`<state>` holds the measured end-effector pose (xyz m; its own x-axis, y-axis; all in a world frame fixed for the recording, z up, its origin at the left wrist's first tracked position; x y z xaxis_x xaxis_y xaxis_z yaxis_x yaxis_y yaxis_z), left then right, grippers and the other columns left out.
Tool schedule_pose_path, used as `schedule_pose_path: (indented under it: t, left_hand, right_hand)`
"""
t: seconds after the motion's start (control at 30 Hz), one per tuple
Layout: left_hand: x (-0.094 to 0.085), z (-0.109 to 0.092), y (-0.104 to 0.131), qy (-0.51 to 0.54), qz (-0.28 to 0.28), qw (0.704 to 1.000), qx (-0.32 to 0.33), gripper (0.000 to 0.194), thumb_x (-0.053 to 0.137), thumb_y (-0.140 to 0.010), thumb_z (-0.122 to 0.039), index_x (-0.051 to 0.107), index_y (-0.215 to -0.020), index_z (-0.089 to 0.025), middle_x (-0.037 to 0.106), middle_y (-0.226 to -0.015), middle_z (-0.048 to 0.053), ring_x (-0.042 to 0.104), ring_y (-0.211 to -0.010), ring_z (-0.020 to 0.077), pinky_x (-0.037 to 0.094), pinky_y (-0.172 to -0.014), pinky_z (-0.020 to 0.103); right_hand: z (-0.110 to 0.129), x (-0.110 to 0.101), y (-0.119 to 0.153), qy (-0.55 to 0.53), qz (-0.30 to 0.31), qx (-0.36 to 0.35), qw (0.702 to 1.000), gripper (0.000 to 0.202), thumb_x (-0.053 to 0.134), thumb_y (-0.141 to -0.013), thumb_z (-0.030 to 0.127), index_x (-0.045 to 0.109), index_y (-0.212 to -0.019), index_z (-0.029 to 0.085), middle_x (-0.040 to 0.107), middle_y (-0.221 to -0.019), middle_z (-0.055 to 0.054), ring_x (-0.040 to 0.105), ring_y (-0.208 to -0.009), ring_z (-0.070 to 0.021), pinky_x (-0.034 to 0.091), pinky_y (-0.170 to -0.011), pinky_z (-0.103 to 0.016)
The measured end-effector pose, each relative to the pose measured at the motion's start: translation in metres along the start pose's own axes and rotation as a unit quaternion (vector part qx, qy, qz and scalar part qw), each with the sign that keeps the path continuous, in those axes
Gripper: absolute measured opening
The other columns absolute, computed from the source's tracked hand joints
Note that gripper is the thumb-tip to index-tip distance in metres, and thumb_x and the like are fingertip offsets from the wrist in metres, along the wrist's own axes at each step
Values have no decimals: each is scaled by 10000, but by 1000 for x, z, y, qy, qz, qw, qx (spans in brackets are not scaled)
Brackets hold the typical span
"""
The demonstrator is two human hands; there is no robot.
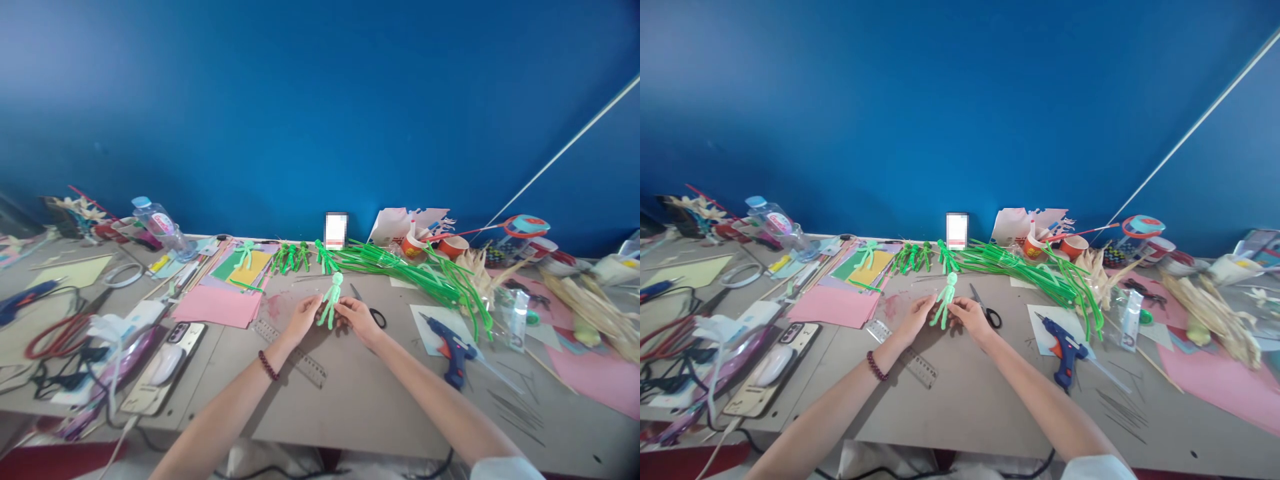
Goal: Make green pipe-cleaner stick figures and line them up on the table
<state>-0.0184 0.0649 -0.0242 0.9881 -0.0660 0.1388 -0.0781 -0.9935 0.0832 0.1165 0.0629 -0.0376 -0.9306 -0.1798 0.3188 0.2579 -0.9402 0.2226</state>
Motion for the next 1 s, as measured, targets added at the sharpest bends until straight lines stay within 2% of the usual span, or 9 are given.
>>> schedule_pose_path:
  t: [0.13, 0.23, 0.43, 0.83, 1.0]
  left_hand:
    - [4, -6, 1, -32, 38, 999, 15, 359, 669, -688, -510, 675, -727, -153, 583, -588, 5, 459, -494, 100, 337, -477, 231]
    - [5, -10, 3, -36, 46, 998, 28, 314, 728, -641, -455, 677, -714, -154, 597, -613, 8, 482, -526, 100, 355, -505, 224]
    - [3, -4, 1, -18, 26, 999, 6, 349, 731, -623, -475, 620, -609, -144, 497, -493, -32, 390, -439, 70, 292, -439, 213]
    - [0, -2, -2, -49, 25, 998, -3, 378, 730, -607, -504, 653, -677, -140, 550, -555, -21, 412, -486, 80, 302, -482, 221]
    - [1, -1, 0, -19, 30, 999, -17, 353, 700, -649, -492, 664, -703, -145, 580, -585, -9, 460, -529, 100, 332, -518, 231]
  right_hand:
    - [-2, 6, 1, -1, 37, 2, 999, 332, 769, -611, 416, 636, -744, 142, 605, -574, 23, 560, -472, -82, 488, -499, -212]
    - [-6, 8, 1, 1, 53, 4, 999, 325, 763, -629, 414, 635, -744, 139, 614, -571, 26, 562, -465, -74, 489, -511, -205]
    - [-9, 8, 1, -4, 52, 12, 999, 354, 757, -632, 443, 616, -753, 142, 649, -592, 0, 605, -506, -95, 505, -521, -208]
    - [-8, 5, 0, -13, 29, 12, 999, 384, 778, -591, 455, 647, -759, 135, 642, -588, -5, 602, -516, -100, 517, -533, -221]
    - [-6, 5, 0, -27, 27, 2, 999, 352, 781, -596, 439, 663, -744, 143, 636, -624, -8, 597, -569, -102, 521, -548, -223]
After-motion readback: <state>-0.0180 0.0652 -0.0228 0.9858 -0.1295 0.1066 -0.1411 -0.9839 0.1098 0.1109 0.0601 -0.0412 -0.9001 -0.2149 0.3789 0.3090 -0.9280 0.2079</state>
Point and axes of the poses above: each hand's wrist, its own y-axis away from the middle knuckle, its own x-axis out of the palm, z = x × y, the point moved 7 cm from there along -y, towards the middle knuckle
